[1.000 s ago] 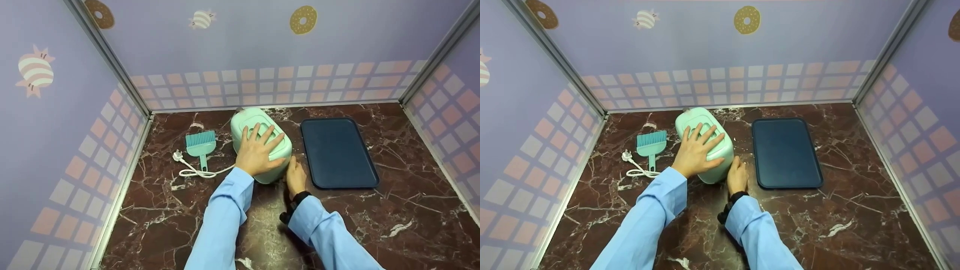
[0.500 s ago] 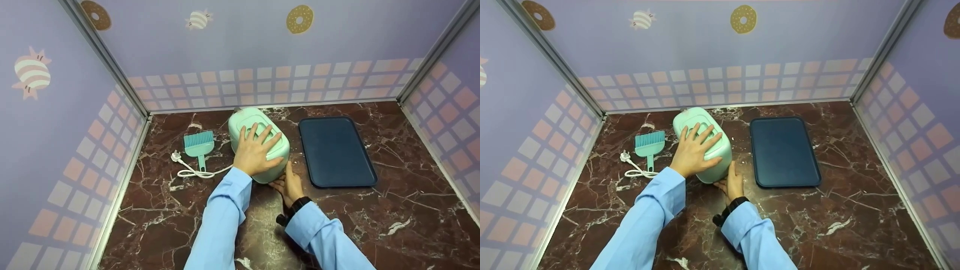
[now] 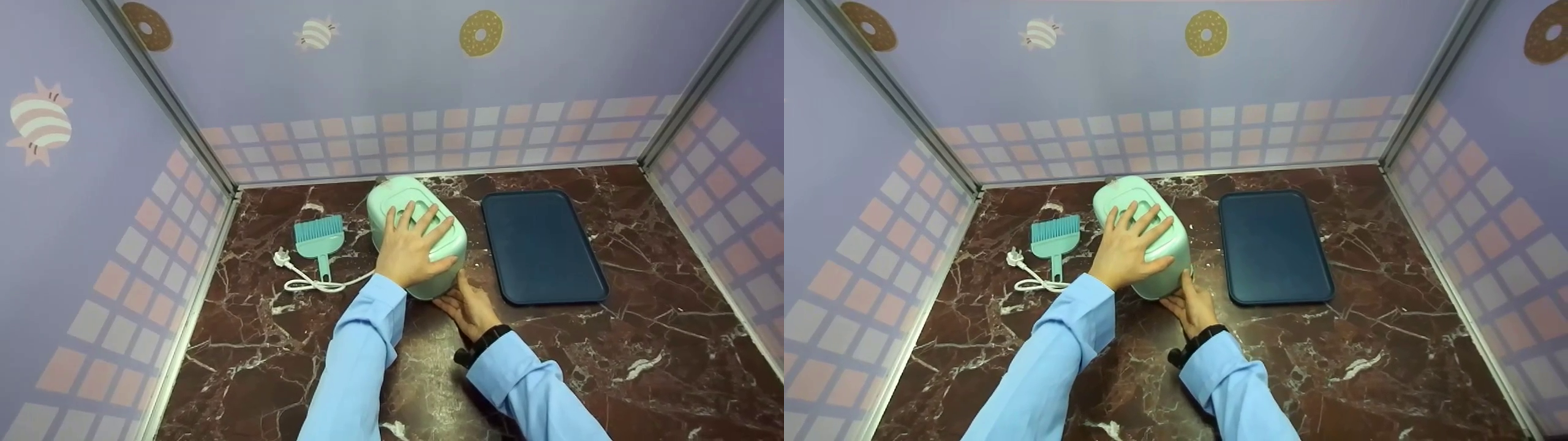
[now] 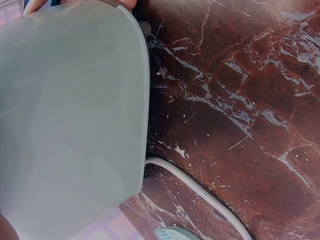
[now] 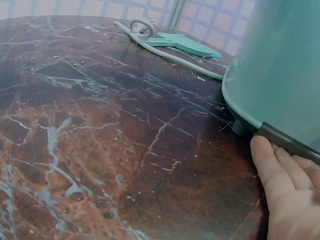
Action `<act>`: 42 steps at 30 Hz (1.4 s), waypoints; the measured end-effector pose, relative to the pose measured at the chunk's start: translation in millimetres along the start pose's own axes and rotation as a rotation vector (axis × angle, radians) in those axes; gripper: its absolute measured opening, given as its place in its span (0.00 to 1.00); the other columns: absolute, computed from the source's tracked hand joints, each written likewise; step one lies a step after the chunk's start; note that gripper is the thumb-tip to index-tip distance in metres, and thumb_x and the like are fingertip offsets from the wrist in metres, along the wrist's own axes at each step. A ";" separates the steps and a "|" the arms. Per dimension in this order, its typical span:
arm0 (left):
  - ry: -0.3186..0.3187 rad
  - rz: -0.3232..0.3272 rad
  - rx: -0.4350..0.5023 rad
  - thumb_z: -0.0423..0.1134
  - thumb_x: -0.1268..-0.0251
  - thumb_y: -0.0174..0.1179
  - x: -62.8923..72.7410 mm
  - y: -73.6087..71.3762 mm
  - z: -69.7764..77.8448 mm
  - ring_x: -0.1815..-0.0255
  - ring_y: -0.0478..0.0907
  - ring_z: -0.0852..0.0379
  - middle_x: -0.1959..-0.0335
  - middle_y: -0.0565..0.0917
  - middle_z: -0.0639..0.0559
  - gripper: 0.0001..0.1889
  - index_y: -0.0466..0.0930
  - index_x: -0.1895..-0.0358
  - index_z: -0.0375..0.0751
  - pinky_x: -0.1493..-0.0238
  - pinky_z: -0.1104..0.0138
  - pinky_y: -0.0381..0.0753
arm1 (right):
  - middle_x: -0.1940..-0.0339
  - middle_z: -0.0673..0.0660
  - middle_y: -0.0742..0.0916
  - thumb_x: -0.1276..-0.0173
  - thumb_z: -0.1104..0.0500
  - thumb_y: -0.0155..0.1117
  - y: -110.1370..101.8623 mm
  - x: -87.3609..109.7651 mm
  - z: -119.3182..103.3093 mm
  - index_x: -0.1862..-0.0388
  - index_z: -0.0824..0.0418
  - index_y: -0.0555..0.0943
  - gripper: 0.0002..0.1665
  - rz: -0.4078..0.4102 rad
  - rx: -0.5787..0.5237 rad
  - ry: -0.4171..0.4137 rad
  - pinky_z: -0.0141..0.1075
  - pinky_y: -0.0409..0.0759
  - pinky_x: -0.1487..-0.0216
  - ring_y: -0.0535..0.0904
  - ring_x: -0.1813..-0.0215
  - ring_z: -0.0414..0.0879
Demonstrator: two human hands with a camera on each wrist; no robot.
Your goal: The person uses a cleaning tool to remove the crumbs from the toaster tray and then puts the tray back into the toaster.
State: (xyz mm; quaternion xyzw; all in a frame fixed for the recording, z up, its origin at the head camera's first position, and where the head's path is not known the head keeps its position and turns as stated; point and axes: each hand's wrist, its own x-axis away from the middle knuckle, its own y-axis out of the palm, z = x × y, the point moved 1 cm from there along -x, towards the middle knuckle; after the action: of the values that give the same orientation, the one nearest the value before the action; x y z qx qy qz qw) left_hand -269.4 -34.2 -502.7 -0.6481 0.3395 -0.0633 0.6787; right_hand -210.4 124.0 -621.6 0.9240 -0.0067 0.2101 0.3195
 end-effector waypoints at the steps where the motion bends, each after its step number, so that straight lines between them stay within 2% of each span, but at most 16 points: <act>1: 0.001 0.005 -0.001 0.77 0.36 0.51 0.3 0.3 -0.1 0.21 0.58 0.36 0.21 0.65 0.53 0.41 0.63 0.21 0.67 0.21 0.34 0.51 | 0.32 0.74 0.73 0.19 0.42 0.49 -0.1 0.0 0.5 0.24 0.71 0.61 0.40 0.001 -0.001 -0.002 0.50 0.81 0.32 0.82 0.40 0.59; 8: -0.005 0.012 0.003 0.77 0.36 0.50 -0.1 0.4 -0.5 0.21 0.58 0.36 0.21 0.65 0.53 0.41 0.63 0.22 0.68 0.21 0.34 0.51 | 0.37 0.71 0.79 0.19 0.44 0.49 -0.3 -0.1 1.2 0.26 0.72 0.64 0.37 0.003 0.005 -0.012 0.49 0.82 0.33 0.84 0.44 0.56; 15: -0.002 0.009 0.003 0.77 0.36 0.49 0.5 0.2 0.2 0.21 0.58 0.36 0.21 0.65 0.53 0.41 0.62 0.21 0.68 0.21 0.34 0.51 | 0.43 0.68 0.83 0.19 0.44 0.49 -1.1 1.4 1.1 0.27 0.74 0.66 0.37 -0.004 0.020 -0.019 0.50 0.82 0.34 0.85 0.44 0.57; 25: -0.010 -0.002 0.016 0.76 0.35 0.50 1.4 -0.9 0.3 0.20 0.57 0.37 0.20 0.64 0.53 0.40 0.62 0.21 0.68 0.20 0.35 0.50 | 0.38 0.73 0.79 0.19 0.46 0.50 0.1 1.3 1.1 0.25 0.73 0.63 0.38 0.010 0.025 -0.026 0.52 0.82 0.34 0.83 0.41 0.61; 31: 0.000 0.018 0.007 0.76 0.35 0.50 -0.1 -0.9 0.4 0.21 0.59 0.37 0.21 0.65 0.53 0.40 0.64 0.22 0.67 0.21 0.34 0.52 | 0.39 0.73 0.80 0.19 0.46 0.49 1.4 0.8 0.2 0.26 0.72 0.65 0.36 0.027 0.029 -0.019 0.50 0.83 0.35 0.84 0.43 0.60; 42: -0.006 -0.012 0.000 0.77 0.35 0.49 0.4 -1.2 0.2 0.20 0.57 0.37 0.20 0.64 0.54 0.41 0.61 0.21 0.68 0.21 0.34 0.50 | 0.42 0.71 0.83 0.19 0.45 0.49 1.0 1.0 0.3 0.27 0.73 0.66 0.36 0.012 0.027 -0.021 0.51 0.84 0.36 0.85 0.44 0.59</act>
State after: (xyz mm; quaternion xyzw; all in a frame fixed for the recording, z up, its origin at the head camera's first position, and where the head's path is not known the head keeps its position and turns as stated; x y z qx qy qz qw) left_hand -268.5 -34.4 -501.8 -0.6504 0.3335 -0.0653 0.6793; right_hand -209.5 123.2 -620.8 0.9302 -0.0130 0.2025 0.3058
